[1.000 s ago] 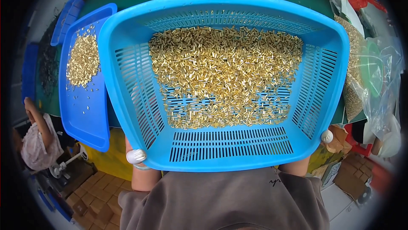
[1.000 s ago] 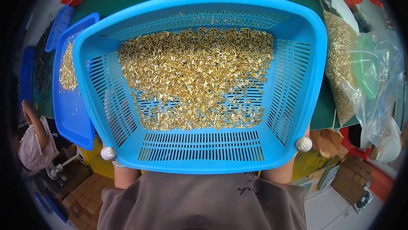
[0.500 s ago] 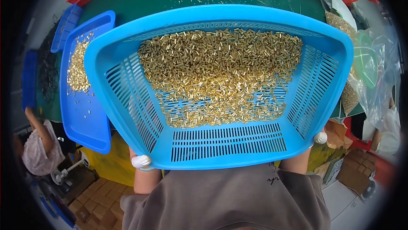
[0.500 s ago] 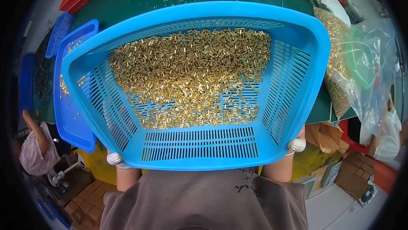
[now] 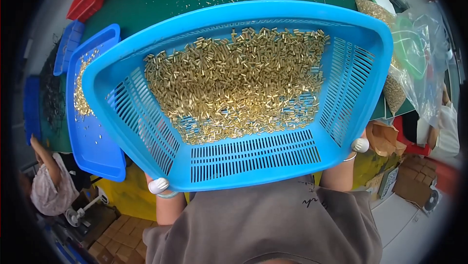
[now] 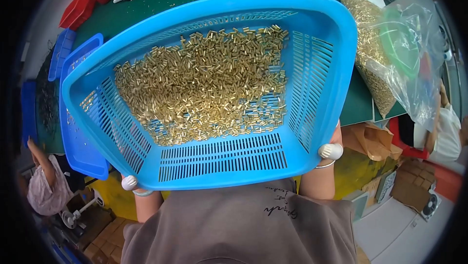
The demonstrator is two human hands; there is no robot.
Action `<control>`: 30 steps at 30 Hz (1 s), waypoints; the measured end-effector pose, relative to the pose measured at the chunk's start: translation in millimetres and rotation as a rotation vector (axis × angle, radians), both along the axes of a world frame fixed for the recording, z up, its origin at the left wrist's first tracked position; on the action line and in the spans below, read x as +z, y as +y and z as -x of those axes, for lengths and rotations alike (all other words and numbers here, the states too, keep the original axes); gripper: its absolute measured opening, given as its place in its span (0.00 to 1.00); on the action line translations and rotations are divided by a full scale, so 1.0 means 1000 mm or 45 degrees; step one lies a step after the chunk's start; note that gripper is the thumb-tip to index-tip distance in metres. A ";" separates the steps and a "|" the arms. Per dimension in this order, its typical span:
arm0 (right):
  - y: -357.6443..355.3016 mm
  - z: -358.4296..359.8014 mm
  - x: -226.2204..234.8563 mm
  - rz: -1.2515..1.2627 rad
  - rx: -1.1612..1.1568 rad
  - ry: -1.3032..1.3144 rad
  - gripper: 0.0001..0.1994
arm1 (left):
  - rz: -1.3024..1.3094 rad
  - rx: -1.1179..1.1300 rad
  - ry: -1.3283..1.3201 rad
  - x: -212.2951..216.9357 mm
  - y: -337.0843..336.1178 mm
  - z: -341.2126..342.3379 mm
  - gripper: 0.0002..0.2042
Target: Sifting and sorting small gold-colored metal components in a blue basket at an industrial workstation.
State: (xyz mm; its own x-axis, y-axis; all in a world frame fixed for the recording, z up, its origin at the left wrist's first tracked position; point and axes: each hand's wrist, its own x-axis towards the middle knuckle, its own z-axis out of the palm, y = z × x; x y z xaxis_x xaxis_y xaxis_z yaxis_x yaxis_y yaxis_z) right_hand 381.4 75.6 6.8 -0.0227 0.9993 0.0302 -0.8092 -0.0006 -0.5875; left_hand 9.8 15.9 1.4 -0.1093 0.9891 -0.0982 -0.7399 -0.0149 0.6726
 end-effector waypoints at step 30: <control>0.000 0.007 -0.018 -0.046 0.015 -0.090 0.44 | -0.029 0.044 0.054 -0.022 0.000 -0.006 0.43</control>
